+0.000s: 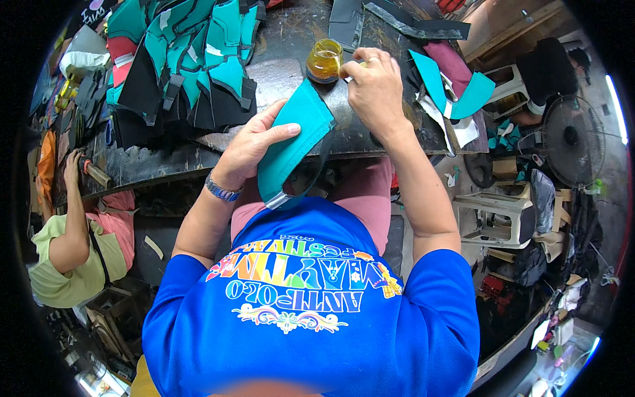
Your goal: The person applies a yellow adhesive from a small jar onto black and teal fabric pieces using a finger, then presses the pieces together. The person handles multiple fabric pieces and repeatedly opens and closes the jar lid during the process.
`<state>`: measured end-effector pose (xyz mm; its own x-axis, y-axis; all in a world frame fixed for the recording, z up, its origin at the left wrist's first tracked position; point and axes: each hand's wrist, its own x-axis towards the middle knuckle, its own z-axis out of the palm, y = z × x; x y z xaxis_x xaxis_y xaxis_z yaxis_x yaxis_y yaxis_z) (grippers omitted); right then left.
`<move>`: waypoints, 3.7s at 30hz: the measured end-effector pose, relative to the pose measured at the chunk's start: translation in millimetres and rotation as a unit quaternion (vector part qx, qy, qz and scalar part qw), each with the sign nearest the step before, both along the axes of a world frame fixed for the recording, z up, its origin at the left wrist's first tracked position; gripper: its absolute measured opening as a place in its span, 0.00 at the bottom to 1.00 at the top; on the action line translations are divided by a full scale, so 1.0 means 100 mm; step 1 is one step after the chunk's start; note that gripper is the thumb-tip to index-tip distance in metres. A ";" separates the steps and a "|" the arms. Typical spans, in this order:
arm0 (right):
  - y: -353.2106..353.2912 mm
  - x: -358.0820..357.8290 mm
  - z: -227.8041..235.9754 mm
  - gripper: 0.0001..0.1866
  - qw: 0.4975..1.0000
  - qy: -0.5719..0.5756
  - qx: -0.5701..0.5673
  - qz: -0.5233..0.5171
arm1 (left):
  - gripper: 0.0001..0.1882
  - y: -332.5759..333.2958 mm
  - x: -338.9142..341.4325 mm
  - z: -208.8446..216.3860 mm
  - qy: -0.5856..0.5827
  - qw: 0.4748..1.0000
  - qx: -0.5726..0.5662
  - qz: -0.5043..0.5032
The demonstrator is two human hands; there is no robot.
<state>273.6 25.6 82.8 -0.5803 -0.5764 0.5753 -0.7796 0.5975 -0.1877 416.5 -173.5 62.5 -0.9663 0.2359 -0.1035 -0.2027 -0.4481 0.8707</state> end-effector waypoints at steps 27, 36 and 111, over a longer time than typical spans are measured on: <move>0.08 0.58 -0.06 0.18 0.863 -0.321 -0.319 0.223 | 0.29 0.03 -0.01 0.10 0.006 1.000 0.005 -0.021; 0.15 0.58 -0.25 0.22 0.785 -0.349 -0.450 0.244 | 0.28 -0.02 0.00 0.10 0.004 1.000 0.017 -0.003; -0.20 0.54 0.13 0.25 0.954 -0.095 -0.183 0.216 | 0.27 -0.30 0.19 0.35 0.029 0.999 -0.033 0.020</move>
<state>327.9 5.9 95.7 -0.4490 -0.5656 0.6917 -0.8689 0.0956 -0.4858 435.5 -203.0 97.6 -0.9796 0.1912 -0.0613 -0.1340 -0.3953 0.9087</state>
